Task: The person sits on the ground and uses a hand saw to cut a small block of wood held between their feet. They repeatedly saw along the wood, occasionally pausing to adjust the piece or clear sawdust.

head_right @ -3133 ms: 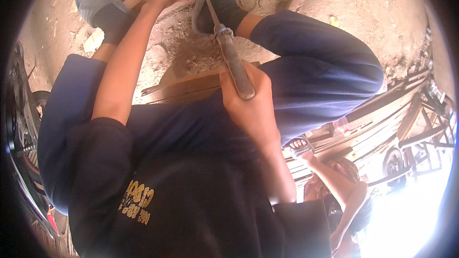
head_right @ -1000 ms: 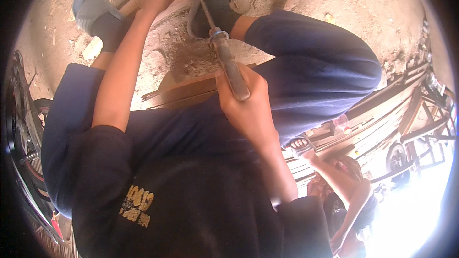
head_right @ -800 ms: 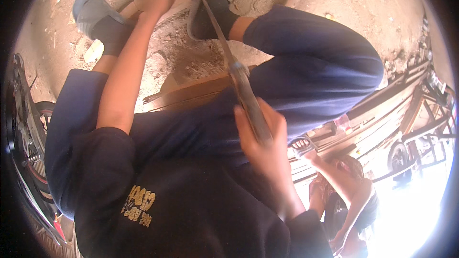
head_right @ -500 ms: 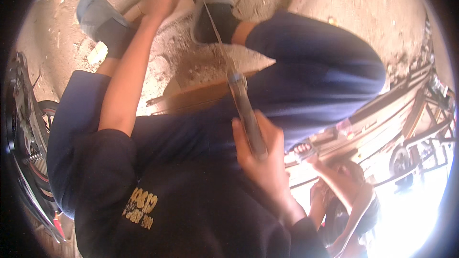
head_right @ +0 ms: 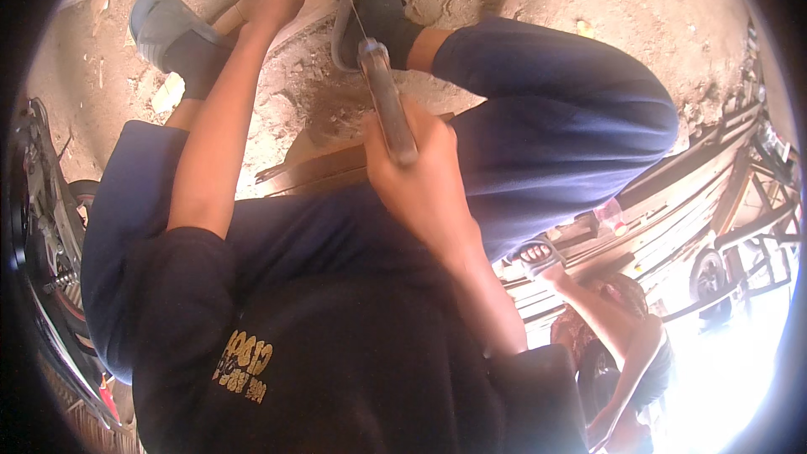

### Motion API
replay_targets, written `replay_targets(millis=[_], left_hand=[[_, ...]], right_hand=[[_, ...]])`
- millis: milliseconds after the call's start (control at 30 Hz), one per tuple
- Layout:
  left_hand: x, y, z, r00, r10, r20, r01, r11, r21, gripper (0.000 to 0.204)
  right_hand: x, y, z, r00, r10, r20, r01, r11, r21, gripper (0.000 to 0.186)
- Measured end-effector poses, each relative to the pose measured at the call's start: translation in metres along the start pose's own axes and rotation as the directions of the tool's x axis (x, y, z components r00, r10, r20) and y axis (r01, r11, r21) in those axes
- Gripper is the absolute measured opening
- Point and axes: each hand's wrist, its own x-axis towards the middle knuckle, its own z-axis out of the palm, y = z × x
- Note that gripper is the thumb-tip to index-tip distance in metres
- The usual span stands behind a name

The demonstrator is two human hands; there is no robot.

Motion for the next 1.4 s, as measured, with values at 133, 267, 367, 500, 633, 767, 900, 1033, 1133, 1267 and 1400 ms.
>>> replay_targets(millis=[133, 267, 367, 500, 633, 767, 900, 1033, 1133, 1267, 1400], left_hand=[[-0.028, 0.003, -0.001, 0.997, -0.004, -0.072, 0.006, 1.0, 0.021, 0.056], [-0.003, 0.004, -0.005, 0.995, -0.052, 0.084, 0.052, 0.999, 0.009, 0.059], [-0.013, -0.006, -0.001, 0.998, -0.023, 0.064, 0.024, 1.0, -0.01, 0.06], [-0.014, 0.016, 0.006, 1.0, -0.019, 0.01, 0.019, 1.0, -0.003, 0.057], [-0.008, -0.003, -0.001, 0.998, -0.017, 0.063, 0.017, 1.0, 0.001, 0.055], [-0.002, -0.003, -0.019, 0.996, -0.058, 0.073, 0.054, 0.997, 0.055, 0.056], [-0.011, 0.0, -0.014, 0.989, -0.067, 0.135, 0.064, 0.998, 0.029, 0.056], [0.011, -0.014, -0.015, 0.974, -0.083, 0.211, 0.095, 0.994, -0.048, 0.059], [0.005, -0.02, -0.012, 0.977, -0.084, 0.194, 0.095, 0.994, -0.047, 0.062], [0.012, 0.001, -0.03, 0.957, -0.172, 0.234, 0.192, 0.979, -0.069, 0.068], [0.002, -0.01, -0.015, 0.982, -0.143, 0.122, 0.142, 0.99, 0.014, 0.073]], right_hand=[[-0.057, -0.006, -0.009, 0.999, -0.004, -0.047, 0.005, 1.0, 0.029, 0.016], [0.01, -0.001, 0.006, 1.0, 0.005, -0.011, -0.006, 1.0, -0.021, 0.023], [-0.017, 0.018, 0.004, 1.0, -0.029, -0.003, 0.029, 1.0, -0.01, 0.018], [-0.049, -0.011, -0.016, 0.997, 0.069, -0.036, -0.069, 0.998, 0.009, 0.013], [0.002, 0.006, 0.008, 1.0, 0.019, 0.012, -0.02, 0.999, 0.031, 0.021], [-0.053, 0.011, -0.013, 1.0, -0.024, -0.009, 0.024, 0.999, 0.027, 0.01], [0.002, 0.022, 0.007, 0.998, -0.063, -0.007, 0.063, 0.998, 0.0, 0.019], [0.045, 0.034, -0.001, 0.988, -0.149, -0.052, 0.152, 0.986, 0.063, 0.024], [0.046, 0.035, -0.001, 0.987, -0.163, -0.01, 0.163, 0.984, 0.067, 0.024], [0.036, 0.019, 0.003, 0.983, -0.178, -0.051, 0.177, 0.984, -0.03, 0.029], [0.032, 0.03, 0.001, 0.976, -0.2, -0.085, 0.199, 0.98, -0.014, 0.033]])
